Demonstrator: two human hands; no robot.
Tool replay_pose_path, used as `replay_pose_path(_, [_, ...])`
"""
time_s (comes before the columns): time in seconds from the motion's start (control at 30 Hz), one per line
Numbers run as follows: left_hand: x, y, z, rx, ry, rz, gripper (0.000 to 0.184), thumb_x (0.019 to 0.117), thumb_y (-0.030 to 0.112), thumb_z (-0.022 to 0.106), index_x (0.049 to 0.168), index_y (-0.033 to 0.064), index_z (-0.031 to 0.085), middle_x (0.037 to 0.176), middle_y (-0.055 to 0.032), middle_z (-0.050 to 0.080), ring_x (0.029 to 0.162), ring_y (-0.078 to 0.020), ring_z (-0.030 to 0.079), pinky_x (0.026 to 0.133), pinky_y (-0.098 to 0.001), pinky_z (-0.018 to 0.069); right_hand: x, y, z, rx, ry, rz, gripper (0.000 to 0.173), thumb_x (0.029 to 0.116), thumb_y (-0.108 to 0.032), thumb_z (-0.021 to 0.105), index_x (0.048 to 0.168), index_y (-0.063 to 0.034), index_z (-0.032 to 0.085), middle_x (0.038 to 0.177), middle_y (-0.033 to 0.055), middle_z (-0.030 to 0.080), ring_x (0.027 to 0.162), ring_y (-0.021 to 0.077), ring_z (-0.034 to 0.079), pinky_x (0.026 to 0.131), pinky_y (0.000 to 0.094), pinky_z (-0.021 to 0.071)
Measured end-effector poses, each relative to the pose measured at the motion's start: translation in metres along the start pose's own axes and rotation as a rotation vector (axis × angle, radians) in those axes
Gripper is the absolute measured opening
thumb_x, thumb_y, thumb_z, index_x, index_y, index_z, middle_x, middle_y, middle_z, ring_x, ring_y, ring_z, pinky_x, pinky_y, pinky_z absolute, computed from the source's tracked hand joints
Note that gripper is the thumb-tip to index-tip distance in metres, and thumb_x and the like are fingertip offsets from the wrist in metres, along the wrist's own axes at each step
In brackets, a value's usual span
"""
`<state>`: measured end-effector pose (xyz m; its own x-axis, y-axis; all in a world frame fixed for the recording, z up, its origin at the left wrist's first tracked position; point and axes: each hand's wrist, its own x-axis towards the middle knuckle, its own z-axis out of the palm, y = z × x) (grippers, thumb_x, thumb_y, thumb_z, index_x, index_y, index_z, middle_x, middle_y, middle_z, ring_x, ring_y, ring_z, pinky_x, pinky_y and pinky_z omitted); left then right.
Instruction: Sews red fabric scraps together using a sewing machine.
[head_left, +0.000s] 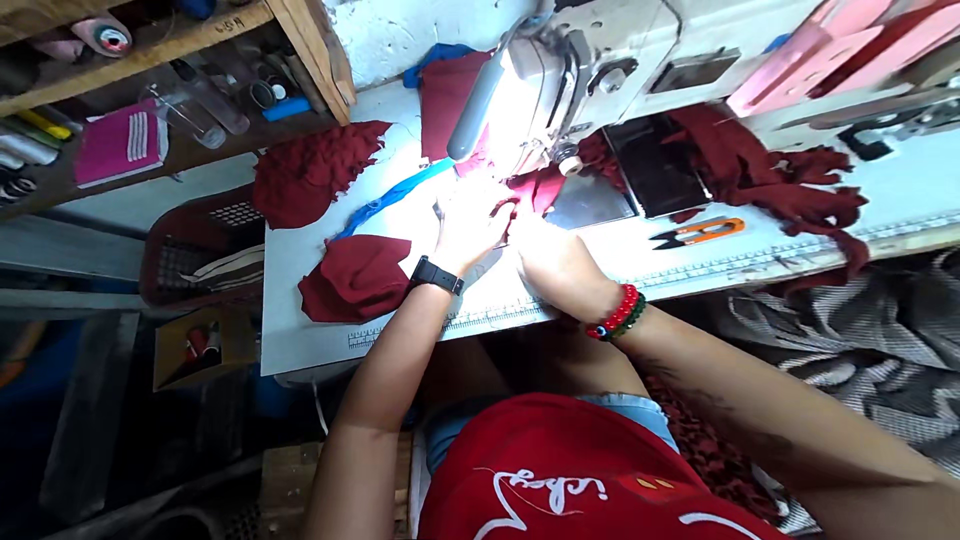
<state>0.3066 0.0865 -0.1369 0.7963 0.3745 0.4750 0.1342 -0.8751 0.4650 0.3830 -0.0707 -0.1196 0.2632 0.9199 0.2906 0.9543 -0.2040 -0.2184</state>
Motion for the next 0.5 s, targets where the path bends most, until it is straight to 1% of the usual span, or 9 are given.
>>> replay_pose_path(0.03, [-0.0002,-0.0002,0.0017,0.021,-0.012,0.034,0.023,0.1011,0.023,0.059,0.11,0.0122,0.078,0.121,-0.0096,0.07,0.124,-0.0271,0.06,0.11,-0.0511,0.0408,-0.0006,-0.0008,0.0002,-0.007,0.005,0.002,0.015,0.0974,-0.002,0.056,0.105,0.0081,0.065,0.1,0.0229,0.066,0.083,0.0381,0.069,0.064,0.0517,0.0564])
replay_pose_path(0.1, [-0.0014,-0.0013,0.0062,0.081,-0.032,0.019,0.024,0.1009,0.025,0.059,0.105,0.0106,0.078,0.122,-0.0103,0.071,0.126,-0.0292,0.06,0.11,-0.0524,0.0403,-0.0024,-0.0004,-0.0013,0.003,0.017,0.004,0.016,0.0971,-0.002,0.056,0.109,0.0054,0.065,0.096,0.0211,0.066,0.082,0.0371,0.069,0.062,0.0512,0.0552])
replay_pose_path(0.17, [-0.0006,-0.0039,0.0068,0.096,-0.062,-0.053,0.025,0.1018,0.028,0.058,0.104,0.0117,0.076,0.123,-0.0081,0.07,0.127,-0.0268,0.059,0.111,-0.0526,0.039,-0.0038,0.0022,-0.0051,0.047,0.018,0.027,0.031,0.0996,-0.005,0.055,0.128,0.0054,0.062,0.097,0.0215,0.067,0.083,0.038,0.07,0.064,0.0527,0.0555])
replay_pose_path(0.2, [0.0005,-0.0052,0.0068,0.108,-0.078,-0.087,0.024,0.101,0.029,0.058,0.104,0.0129,0.076,0.123,-0.0072,0.07,0.126,-0.0257,0.059,0.111,-0.0521,0.0399,-0.004,0.004,-0.0075,0.07,0.005,0.038,0.033,0.0993,-0.006,0.056,0.13,0.0061,0.062,0.098,0.0226,0.068,0.084,0.039,0.07,0.067,0.0542,0.056])
replay_pose_path(0.27, [0.0017,-0.0058,0.0062,0.105,-0.11,-0.131,0.023,0.0994,0.028,0.06,0.104,0.0128,0.076,0.123,-0.0089,0.069,0.127,-0.0274,0.058,0.111,-0.055,0.039,-0.0032,0.0066,-0.009,0.119,0.02,0.026,0.02,0.0959,-0.006,0.06,0.11,0.0049,0.068,0.092,0.0212,0.067,0.082,0.0384,0.07,0.065,0.0551,0.0553])
replay_pose_path(0.3, [0.0018,-0.0064,0.0069,0.091,-0.091,-0.132,0.021,0.0985,0.026,0.061,0.104,0.0133,0.076,0.122,-0.0088,0.069,0.125,-0.027,0.059,0.11,-0.0535,0.0413,-0.0021,0.0062,-0.0089,0.135,0.017,0.027,0.015,0.0956,-0.007,0.061,0.102,0.0033,0.069,0.089,0.0197,0.067,0.081,0.0373,0.07,0.065,0.0548,0.0552])
replay_pose_path(0.37, [0.0016,-0.0053,0.0059,0.056,-0.059,-0.138,0.022,0.0981,0.022,0.06,0.112,0.0163,0.077,0.123,-0.0067,0.07,0.124,-0.0242,0.06,0.109,-0.0515,0.0431,0.0006,0.0031,-0.0076,0.145,-0.009,0.046,0.015,0.0983,-0.009,0.058,0.098,0.0017,0.069,0.087,0.0183,0.067,0.082,0.0361,0.07,0.067,0.054,0.0559])
replay_pose_path(0.43, [0.0008,-0.005,0.0056,0.054,-0.048,-0.127,0.027,0.1008,0.026,0.056,0.117,0.0207,0.076,0.123,-0.0035,0.071,0.124,-0.0214,0.061,0.109,-0.0529,0.0403,0.0011,0.0006,-0.003,0.116,-0.041,0.052,0.017,0.098,-0.009,0.056,0.097,0.0023,0.069,0.086,0.0183,0.067,0.081,0.0361,0.07,0.065,0.0532,0.0556])
replay_pose_path(0.5, [0.0012,-0.0048,0.0072,0.072,-0.05,-0.111,0.026,0.1021,0.035,0.058,0.111,0.0223,0.078,0.12,-0.0012,0.071,0.123,-0.0204,0.061,0.108,-0.0526,0.0414,-0.0004,0.003,0.0007,0.06,-0.002,0.021,0.021,0.0989,-0.012,0.055,0.096,0.0016,0.07,0.086,0.0175,0.068,0.079,0.0351,0.07,0.06,0.052,0.0545])
